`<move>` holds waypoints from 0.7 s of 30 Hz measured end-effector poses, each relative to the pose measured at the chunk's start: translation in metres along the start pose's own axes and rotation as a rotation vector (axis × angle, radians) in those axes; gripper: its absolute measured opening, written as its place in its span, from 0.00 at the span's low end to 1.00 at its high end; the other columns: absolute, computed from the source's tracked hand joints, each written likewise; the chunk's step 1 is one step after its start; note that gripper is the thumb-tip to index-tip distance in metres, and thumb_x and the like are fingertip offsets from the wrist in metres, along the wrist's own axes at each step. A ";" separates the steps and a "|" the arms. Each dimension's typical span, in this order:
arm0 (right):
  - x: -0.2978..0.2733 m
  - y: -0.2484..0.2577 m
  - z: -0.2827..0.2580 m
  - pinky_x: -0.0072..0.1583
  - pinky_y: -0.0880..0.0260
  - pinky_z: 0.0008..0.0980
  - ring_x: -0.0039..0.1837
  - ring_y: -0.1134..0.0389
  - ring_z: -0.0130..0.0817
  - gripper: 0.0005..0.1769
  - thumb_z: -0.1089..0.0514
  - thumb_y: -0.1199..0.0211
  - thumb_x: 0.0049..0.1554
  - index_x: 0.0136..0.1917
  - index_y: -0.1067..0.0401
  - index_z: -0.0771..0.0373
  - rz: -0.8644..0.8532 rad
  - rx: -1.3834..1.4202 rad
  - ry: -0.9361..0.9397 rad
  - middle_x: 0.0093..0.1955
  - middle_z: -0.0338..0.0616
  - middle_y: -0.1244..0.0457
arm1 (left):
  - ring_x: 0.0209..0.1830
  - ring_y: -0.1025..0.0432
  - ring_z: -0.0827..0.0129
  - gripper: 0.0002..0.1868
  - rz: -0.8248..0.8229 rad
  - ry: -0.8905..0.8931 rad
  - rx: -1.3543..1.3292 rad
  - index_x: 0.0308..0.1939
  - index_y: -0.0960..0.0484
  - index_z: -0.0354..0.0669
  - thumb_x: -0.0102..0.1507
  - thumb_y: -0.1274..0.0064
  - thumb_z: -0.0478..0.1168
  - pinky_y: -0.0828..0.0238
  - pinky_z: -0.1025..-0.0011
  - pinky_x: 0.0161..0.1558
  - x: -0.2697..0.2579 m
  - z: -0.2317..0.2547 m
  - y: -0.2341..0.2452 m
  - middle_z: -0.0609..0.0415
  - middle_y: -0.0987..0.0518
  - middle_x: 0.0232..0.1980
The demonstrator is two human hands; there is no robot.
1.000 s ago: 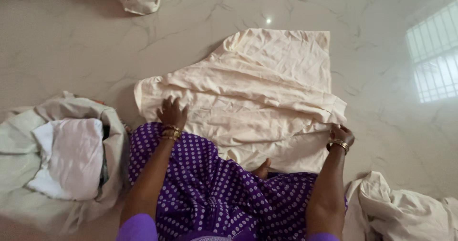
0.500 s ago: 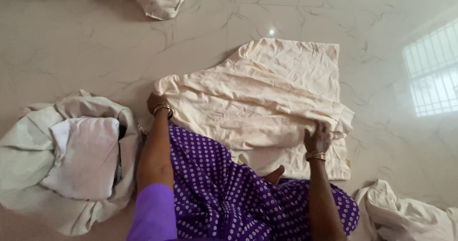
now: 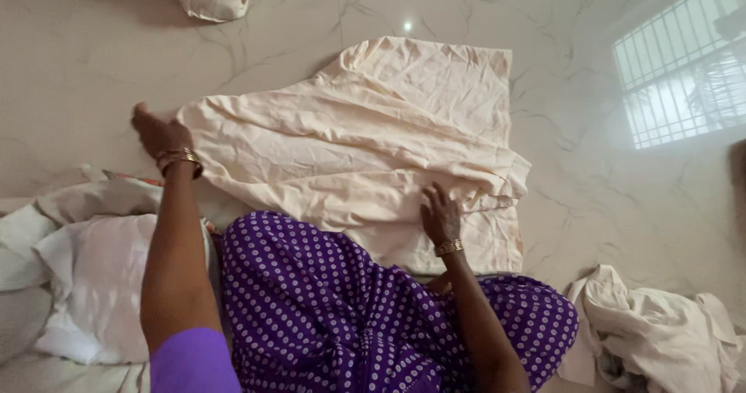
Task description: The person folds light-colored garments by hand while sitting on the floor.
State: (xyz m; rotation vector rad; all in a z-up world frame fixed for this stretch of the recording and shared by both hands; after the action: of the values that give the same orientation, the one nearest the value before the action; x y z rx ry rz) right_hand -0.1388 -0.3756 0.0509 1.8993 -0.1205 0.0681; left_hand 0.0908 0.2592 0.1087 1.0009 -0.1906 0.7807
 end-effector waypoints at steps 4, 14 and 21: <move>-0.013 0.040 0.057 0.56 0.29 0.46 0.57 0.32 0.42 0.16 0.68 0.41 0.53 0.49 0.24 0.48 0.255 -0.184 -0.286 0.59 0.38 0.34 | 0.63 0.28 0.51 0.16 -0.277 -0.426 -0.204 0.55 0.24 0.43 0.64 0.39 0.33 0.34 0.53 0.65 -0.101 0.096 -0.009 0.44 0.21 0.59; -0.030 0.099 0.101 0.50 0.28 0.45 0.55 0.31 0.44 0.06 0.57 0.39 0.63 0.50 0.22 0.48 0.418 0.017 -0.625 0.62 0.43 0.36 | 0.76 0.45 0.57 0.18 -1.060 -0.910 0.350 0.54 0.19 0.53 0.60 0.42 0.45 0.54 0.39 0.71 -0.343 0.201 0.005 0.51 0.35 0.73; -0.032 0.112 0.102 0.46 0.25 0.40 0.49 0.29 0.40 0.13 0.65 0.35 0.55 0.49 0.19 0.47 0.435 -0.014 -0.615 0.57 0.45 0.34 | 0.58 0.28 0.56 0.11 -1.174 -0.631 0.281 0.51 0.19 0.51 0.68 0.54 0.39 0.30 0.53 0.56 -0.333 0.175 0.007 0.52 0.26 0.61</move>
State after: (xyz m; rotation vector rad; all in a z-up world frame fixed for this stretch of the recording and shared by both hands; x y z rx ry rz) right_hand -0.1845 -0.5068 0.1190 1.7946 -0.9455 -0.2247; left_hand -0.1189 -0.0473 0.0493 1.3660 -0.0050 -0.6081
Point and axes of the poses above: each hand's wrist, its own x-axis towards the middle knuckle, its own y-axis out of the back of the hand, z = x × y, the point moved 5 cm from there along x, towards the middle knuckle
